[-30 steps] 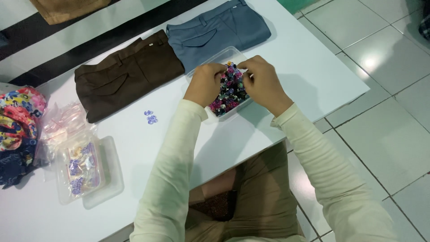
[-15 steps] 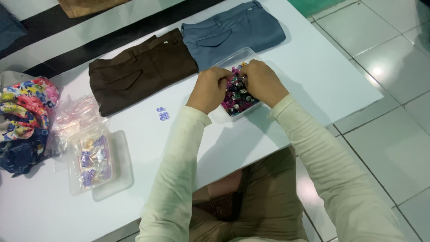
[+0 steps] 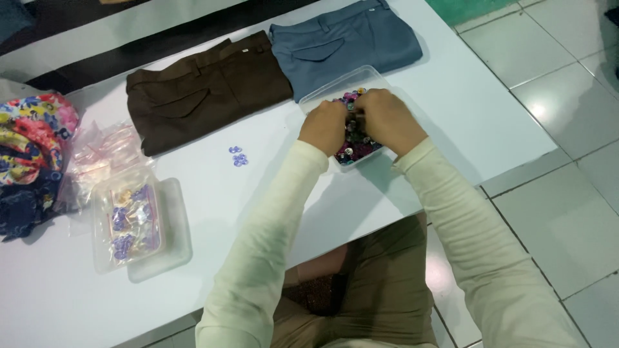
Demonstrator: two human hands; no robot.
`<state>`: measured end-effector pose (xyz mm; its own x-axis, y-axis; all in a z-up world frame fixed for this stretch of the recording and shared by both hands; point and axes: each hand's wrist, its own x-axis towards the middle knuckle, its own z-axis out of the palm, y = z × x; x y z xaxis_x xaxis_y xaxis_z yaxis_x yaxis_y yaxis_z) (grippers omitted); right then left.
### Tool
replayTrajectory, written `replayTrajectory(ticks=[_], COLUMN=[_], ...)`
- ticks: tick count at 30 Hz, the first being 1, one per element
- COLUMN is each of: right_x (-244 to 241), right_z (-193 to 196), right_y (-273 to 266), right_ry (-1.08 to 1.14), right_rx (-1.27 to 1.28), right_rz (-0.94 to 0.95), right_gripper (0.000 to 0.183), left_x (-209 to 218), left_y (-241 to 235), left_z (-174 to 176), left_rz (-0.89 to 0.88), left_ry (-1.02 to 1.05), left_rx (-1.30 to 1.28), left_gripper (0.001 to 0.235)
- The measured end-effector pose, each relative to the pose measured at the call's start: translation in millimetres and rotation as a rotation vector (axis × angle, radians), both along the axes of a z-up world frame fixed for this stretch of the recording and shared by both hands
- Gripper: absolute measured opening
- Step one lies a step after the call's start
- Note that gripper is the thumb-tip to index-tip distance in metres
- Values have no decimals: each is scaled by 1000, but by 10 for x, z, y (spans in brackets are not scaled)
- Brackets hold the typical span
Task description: Bag small decorative items and sort through a container of colorful buttons
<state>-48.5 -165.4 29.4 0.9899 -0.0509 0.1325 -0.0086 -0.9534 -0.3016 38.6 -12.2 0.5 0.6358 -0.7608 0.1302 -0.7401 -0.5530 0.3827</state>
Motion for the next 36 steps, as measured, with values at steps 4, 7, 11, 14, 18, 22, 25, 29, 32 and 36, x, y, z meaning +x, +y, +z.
replayTrajectory(ticks=[4, 7, 11, 14, 18, 22, 25, 29, 32, 36], right_x=[-126, -268, -247, -215, -264, -142, -90, -64, -128, -221], right_z=[270, 408, 213, 159, 315, 174, 23, -17, 51, 307], right_y=[34, 72, -17, -20, 77, -35, -114, -151, -87, 20], right_ry=[-31, -136, -217, -196, -187, -242, -281, -283, -261, -163], right_rx=[128, 446, 783, 996, 1095, 991, 869, 946, 948, 798], right_rz=[7, 26, 49, -6, -54, -19, -23, -75, -120, -99], right_gripper=[24, 20, 18, 21, 19, 17, 16, 15, 16, 21], left_x=[48, -67, -94, -116, -156, -12, -80, -213, -225, -139], left_y=[4, 188, 278, 384, 447, 335, 140, -23, -76, -93], left_z=[109, 306, 274, 362, 384, 276, 270, 385, 332, 286], left_rz=[-74, -182, -71, -13, -8, -24, -58, -124, -105, -75], left_ry=[115, 209, 860, 1134, 1086, 431, 17, 101, 144, 185], left_rx=[-130, -457, -850, -957, -950, -557, -463, -663, -757, -687], left_gripper=[22, 25, 26, 31, 33, 30, 31, 35, 27, 19])
